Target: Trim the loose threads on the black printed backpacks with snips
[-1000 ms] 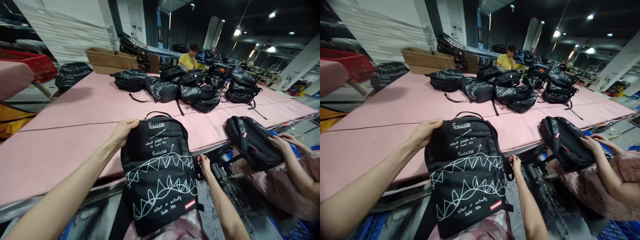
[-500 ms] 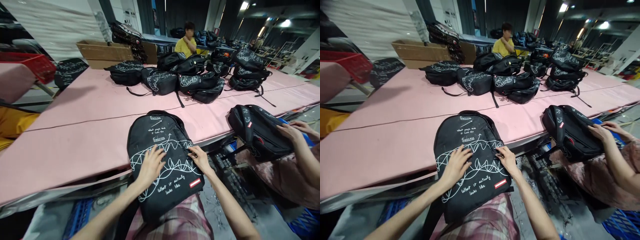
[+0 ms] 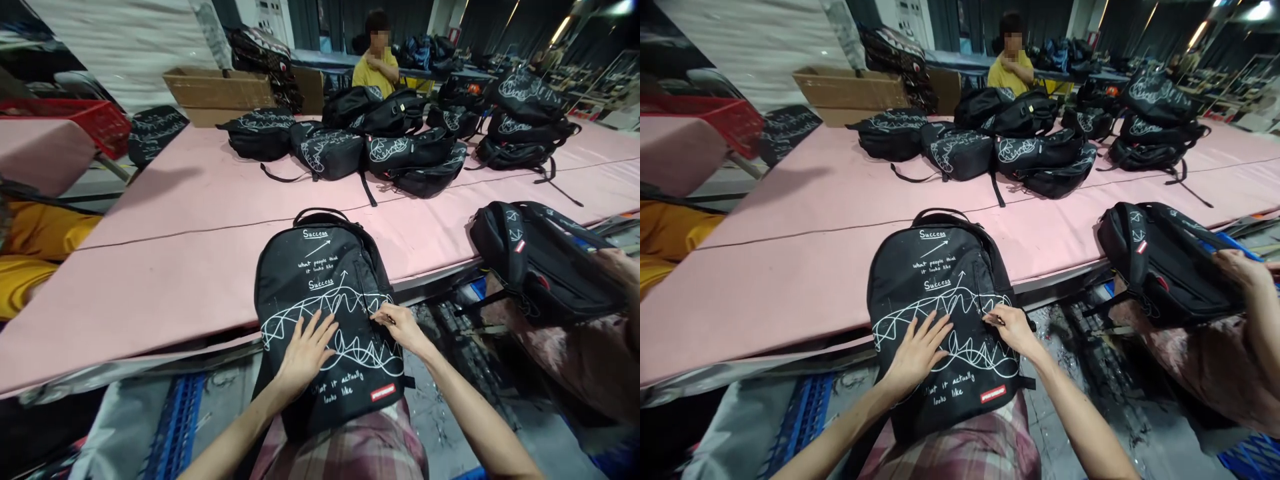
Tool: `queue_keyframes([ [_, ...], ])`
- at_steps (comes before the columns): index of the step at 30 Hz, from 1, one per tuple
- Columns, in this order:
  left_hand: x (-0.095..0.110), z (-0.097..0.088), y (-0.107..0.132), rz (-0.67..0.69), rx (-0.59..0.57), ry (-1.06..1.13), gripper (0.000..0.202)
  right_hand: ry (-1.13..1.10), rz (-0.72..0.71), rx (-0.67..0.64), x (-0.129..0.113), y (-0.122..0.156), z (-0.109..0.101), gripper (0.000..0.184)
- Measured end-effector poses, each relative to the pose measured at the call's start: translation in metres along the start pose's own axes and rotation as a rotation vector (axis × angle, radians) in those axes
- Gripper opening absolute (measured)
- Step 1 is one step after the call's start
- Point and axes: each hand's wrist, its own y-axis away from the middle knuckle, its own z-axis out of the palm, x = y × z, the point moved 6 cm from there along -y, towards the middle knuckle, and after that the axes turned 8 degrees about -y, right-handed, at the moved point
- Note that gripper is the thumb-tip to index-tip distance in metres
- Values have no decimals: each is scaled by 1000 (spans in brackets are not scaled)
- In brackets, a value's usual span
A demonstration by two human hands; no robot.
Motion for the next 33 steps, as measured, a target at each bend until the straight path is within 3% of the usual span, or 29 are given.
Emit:
queue_keyframes([
  [5, 0, 5, 1, -17, -13, 74, 46, -194, 130, -158, -1, 53, 11, 22],
  [8, 2, -1, -10, -91, 5, 144, 41, -312, 238, -144, 15, 55, 4, 21],
  [11, 11, -10, -39, -222, 83, 253, 42, -320, 367, 146, 57, 30, -31, 27],
  [14, 31, -11, -79, -280, 120, 426, 50, -91, 476, 535, 108, -6, -80, 29],
  [17, 42, 1, -110, -378, 95, 509, 60, -10, 544, 613, 151, -51, -103, 41],
  [21, 34, 24, -117, -498, -6, 569, 70, -30, 529, 580, 176, -100, -102, 53],
  [23, 25, 31, -111, -512, -38, 607, 73, -46, 494, 552, 169, -108, -95, 58],
  [26, 16, 33, -105, -509, -64, 631, 75, -3, 359, 487, 133, -92, -80, 56],
  [30, 20, 22, -112, -477, -116, 543, 72, 71, -10, 135, 62, -40, -35, 45],
  [33, 23, 11, -121, -461, -207, 364, 78, 212, -15, -7, 42, 2, -3, 54],
])
